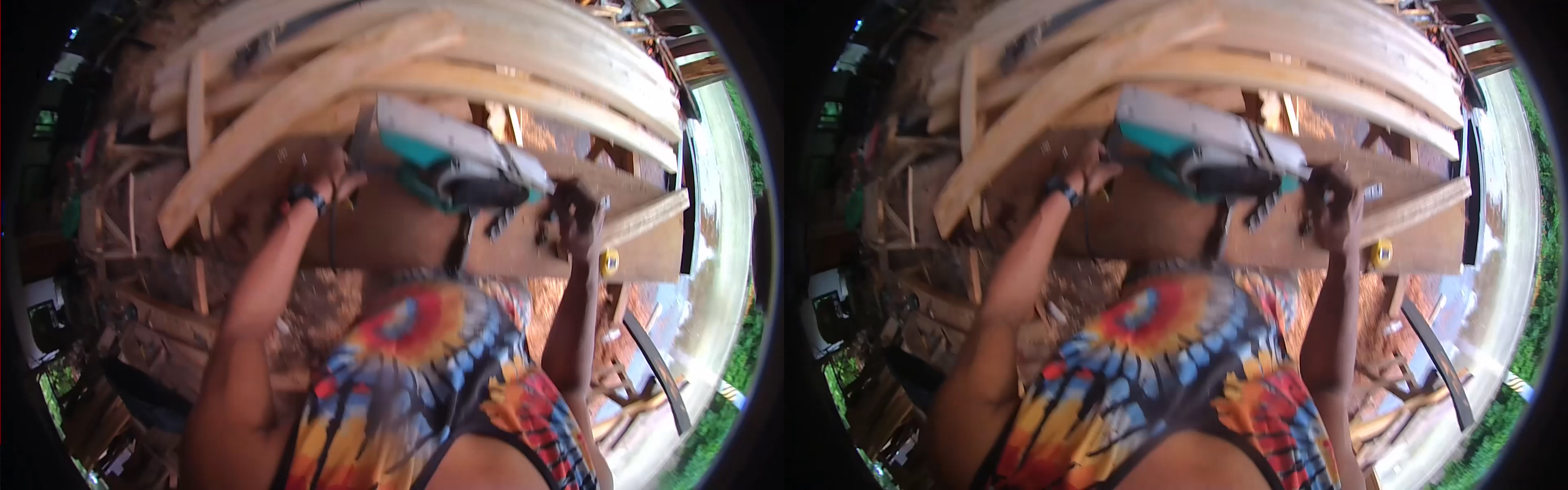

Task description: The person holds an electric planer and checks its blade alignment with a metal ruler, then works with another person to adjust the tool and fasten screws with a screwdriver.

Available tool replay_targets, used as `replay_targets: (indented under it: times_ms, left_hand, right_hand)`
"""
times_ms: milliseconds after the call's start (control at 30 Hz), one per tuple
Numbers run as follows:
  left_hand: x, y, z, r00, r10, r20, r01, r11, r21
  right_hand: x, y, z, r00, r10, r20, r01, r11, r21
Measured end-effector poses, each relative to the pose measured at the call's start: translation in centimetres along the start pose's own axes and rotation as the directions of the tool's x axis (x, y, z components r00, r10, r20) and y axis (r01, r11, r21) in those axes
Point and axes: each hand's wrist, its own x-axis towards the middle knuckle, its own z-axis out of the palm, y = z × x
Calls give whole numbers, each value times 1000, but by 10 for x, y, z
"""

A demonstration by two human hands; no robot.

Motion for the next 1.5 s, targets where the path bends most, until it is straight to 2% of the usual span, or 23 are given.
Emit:
replay_targets:
  times_ms: [33, 67, 100, 133, 200, 300, 333, 433, 500, 533, 567, 600, 633, 667, 700, 767, 833, 967, 1100, 1167, 1300, 1333, 1500]
  left_hand:
    - [22, -42, 15, 984, 103, -144, -125, 980, -154]
    - [9, -20, -9, 987, -123, -100, 97, 968, -230]
    - [9, -13, -28, 980, -115, -159, 36, 902, -431]
    - [11, -12, -44, 988, -137, -77, 84, 875, -476]
    - [8, 7, -79, 998, -51, -32, 29, 875, -484]
    - [10, 23, -111, 940, -113, 321, 258, 851, -457]
    - [-3, 41, -125, 921, -99, 376, 290, 820, -494]
    - [-16, 66, -157, 909, -133, 394, 215, 961, -172]
    - [-21, 81, -184, 999, 15, 45, -24, 980, 195]
    - [-12, 78, -194, 997, 3, -82, 9, 989, 148]
    - [7, 66, -197, 866, 389, -313, -268, 891, 368]
    - [-4, 117, -212, 953, 162, -255, -99, 965, 243]
    - [27, 103, -206, 915, 305, -263, -314, 949, 9]
    - [44, 119, -203, 905, 410, -109, -421, 836, -353]
    - [66, 132, -203, 909, 416, 22, -403, 893, -201]
    - [70, 174, -173, 759, 649, -47, -645, 760, 75]
    - [96, 202, -146, 740, 662, 117, -664, 691, 286]
    - [104, 241, -94, 710, 649, 274, -634, 419, 650]
    - [102, 249, -72, 764, 560, 320, -610, 468, 639]
    - [103, 249, -67, 784, 531, 323, -598, 503, 625]
    - [110, 245, -63, 691, 609, 389, -675, 351, 649]
    - [123, 249, -66, 774, 470, 424, -614, 397, 682]
    - [111, 264, -60, 809, 372, 454, -570, 312, 760]
  right_hand:
    - [-5, 7, 9, 995, -93, -44, 99, 985, 142]
    - [-7, 8, 11, 994, -112, -20, 113, 991, 68]
    - [-7, 6, 13, 991, -131, 4, 131, 991, -6]
    - [-9, 11, 16, 991, -134, 21, 133, 990, 38]
    - [-13, -5, 22, 992, 108, 72, -122, 969, 216]
    - [-14, 2, 34, 998, 55, 36, -61, 976, 210]
    - [-16, 5, 39, 998, 55, 12, -56, 971, 230]
    - [-15, 11, 44, 999, -8, -51, 20, 968, 249]
    - [-15, 7, 44, 991, -113, -74, 126, 971, 204]
    - [-16, 9, 47, 993, -93, -69, 106, 970, 218]
    - [-17, 10, 49, 997, -55, -60, 68, 970, 234]
    - [-16, 6, 50, 996, -59, -64, 71, 977, 202]
    - [-19, 15, 56, 995, -69, -65, 79, 984, 157]
    - [-20, 12, 57, 997, -15, -69, 30, 976, 218]
    - [-23, 19, 62, 995, 98, -12, -88, 938, 336]
    - [-21, 7, 65, 989, 131, -60, -84, 860, 503]
    - [-23, 14, 77, 980, 200, -19, -143, 760, 634]
    - [-24, 7, 75, 982, 183, -54, -115, 795, 595]
    - [-25, 16, 85, 980, 185, -75, -85, 728, 680]
    - [-25, 21, 87, 981, 160, -112, -52, 765, 642]
    - [-22, 25, 90, 982, 160, -103, -57, 764, 643]
    - [-21, 23, 90, 980, 162, -113, -54, 771, 634]
    - [-22, 20, 84, 984, 169, -59, -96, 775, 624]
